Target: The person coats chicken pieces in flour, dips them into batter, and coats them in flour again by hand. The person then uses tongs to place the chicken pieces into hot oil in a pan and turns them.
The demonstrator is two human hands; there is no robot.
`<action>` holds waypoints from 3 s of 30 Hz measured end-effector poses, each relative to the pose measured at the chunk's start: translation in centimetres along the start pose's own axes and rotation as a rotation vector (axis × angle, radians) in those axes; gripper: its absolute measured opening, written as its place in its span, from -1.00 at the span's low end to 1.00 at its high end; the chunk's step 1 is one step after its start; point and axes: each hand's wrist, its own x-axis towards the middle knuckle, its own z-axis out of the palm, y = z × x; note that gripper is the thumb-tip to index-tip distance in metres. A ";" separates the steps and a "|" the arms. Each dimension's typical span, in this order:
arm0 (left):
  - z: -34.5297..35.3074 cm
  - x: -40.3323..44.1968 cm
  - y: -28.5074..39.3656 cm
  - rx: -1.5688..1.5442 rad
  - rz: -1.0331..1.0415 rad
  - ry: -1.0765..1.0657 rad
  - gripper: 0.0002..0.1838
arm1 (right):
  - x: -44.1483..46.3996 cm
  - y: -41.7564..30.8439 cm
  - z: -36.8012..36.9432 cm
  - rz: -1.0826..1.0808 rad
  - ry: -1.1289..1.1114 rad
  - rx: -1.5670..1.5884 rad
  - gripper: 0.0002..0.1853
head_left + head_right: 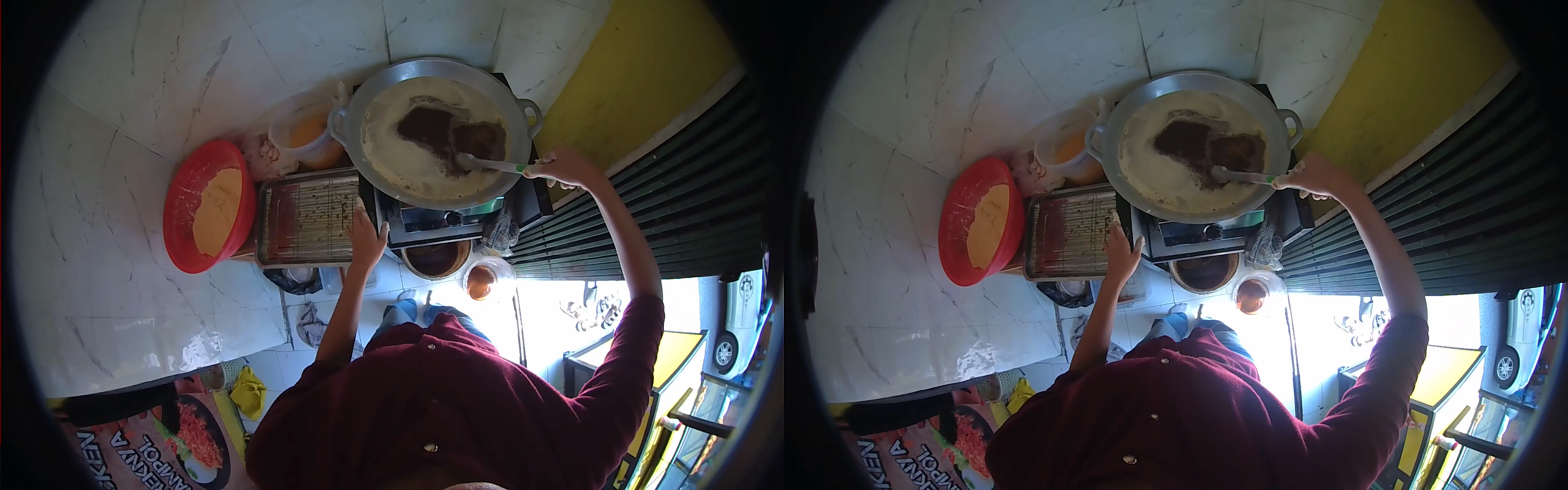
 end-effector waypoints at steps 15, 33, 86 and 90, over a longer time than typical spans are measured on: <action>0.0 0.0 0.0 0.019 0.000 -0.010 -0.29 | 3.4 -3.0 5.5 -0.189 0.196 -0.329 -0.47; 0.0 0.0 0.0 0.015 -0.012 -0.034 -0.27 | -1.5 -0.1 4.8 -0.143 0.291 -0.113 -0.47; 0.5 0.1 -0.6 0.012 0.001 -0.026 -0.22 | -4.2 -2.9 5.3 -0.140 0.274 -0.470 -0.67; 0.4 0.0 -0.4 0.001 0.017 0.022 -0.29 | -4.3 0.0 4.8 -0.095 0.254 -0.315 -0.62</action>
